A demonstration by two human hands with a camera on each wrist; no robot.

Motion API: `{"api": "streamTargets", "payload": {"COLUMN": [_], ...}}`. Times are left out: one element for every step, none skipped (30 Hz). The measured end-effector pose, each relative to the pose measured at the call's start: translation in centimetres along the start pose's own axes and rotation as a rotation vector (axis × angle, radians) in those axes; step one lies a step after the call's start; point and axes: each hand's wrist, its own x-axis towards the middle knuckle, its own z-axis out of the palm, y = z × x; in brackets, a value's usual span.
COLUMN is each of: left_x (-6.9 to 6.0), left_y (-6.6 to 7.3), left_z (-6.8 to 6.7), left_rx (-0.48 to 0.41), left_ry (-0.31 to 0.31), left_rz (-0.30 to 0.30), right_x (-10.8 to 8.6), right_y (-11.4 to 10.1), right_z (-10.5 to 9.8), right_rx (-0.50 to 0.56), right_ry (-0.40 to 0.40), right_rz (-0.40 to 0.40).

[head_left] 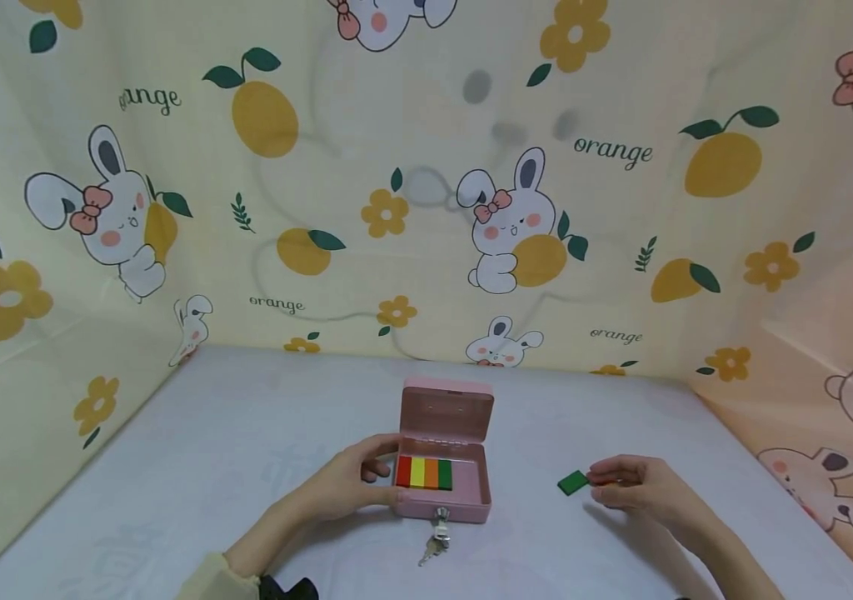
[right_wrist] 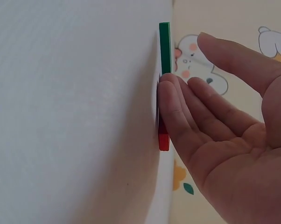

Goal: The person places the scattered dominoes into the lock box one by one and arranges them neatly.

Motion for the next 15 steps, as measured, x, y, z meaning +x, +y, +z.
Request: {"api": "streamTargets", "payload": {"left_x": [0.0, 0.0, -0.1, -0.1, 0.0, 0.0, 0.0, 0.0, 0.0, 0.0, 0.0, 0.0, 0.0, 0.0, 0.0], "left_y": [0.1, 0.1, 0.1, 0.1, 0.2, 0.2, 0.2, 0.1, 0.1, 0.1, 0.1, 0.1, 0.1, 0.0, 0.1], "left_z": [-0.1, -0.1, -0.2, -0.2, -0.2, -0.2, -0.2, -0.2, -0.1, -0.1, -0.1, -0.1, -0.1, -0.1, -0.1], "left_rx": [-0.001, -0.002, -0.005, -0.006, -0.008, -0.012, -0.016, -0.019, -0.021, -0.02, -0.022, -0.022, -0.021, -0.02, -0.019], "left_ry": [0.002, 0.002, 0.0, -0.003, -0.006, -0.008, -0.011, -0.013, -0.013, -0.012, -0.01, -0.008, -0.007, -0.007, -0.006], "left_rz": [-0.002, -0.002, -0.003, -0.003, -0.001, 0.0, 0.001, 0.002, 0.0, 0.0, -0.002, -0.005, -0.008, -0.009, -0.011], "right_x": [0.1, 0.3, 0.4, 0.6, 0.8, 1.0, 1.1, 1.2, 1.4, 1.5, 1.6, 1.6, 1.7, 1.7, 1.8], "right_y": [0.0, 0.0, 0.0, -0.1, -0.1, -0.2, -0.3, -0.4, -0.4, -0.5, -0.6, -0.6, -0.7, -0.6, -0.6], "right_z": [0.0, 0.1, 0.1, 0.2, 0.2, 0.3, 0.4, 0.5, 0.6, 0.7, 0.9, 1.0, 1.2, 1.4, 1.5], "right_rx": [-0.005, -0.008, -0.015, -0.018, -0.02, -0.024, -0.027, -0.025, -0.024, -0.018, -0.013, -0.005, 0.004, 0.011, 0.012], "right_ry": [-0.005, -0.008, -0.007, -0.008, -0.011, -0.013, -0.016, -0.02, -0.025, -0.027, -0.026, -0.024, -0.022, -0.019, -0.014], "right_rz": [-0.011, -0.019, -0.027, -0.036, -0.047, -0.06, -0.071, -0.076, -0.088, -0.095, -0.099, -0.098, -0.097, -0.092, -0.092]}}
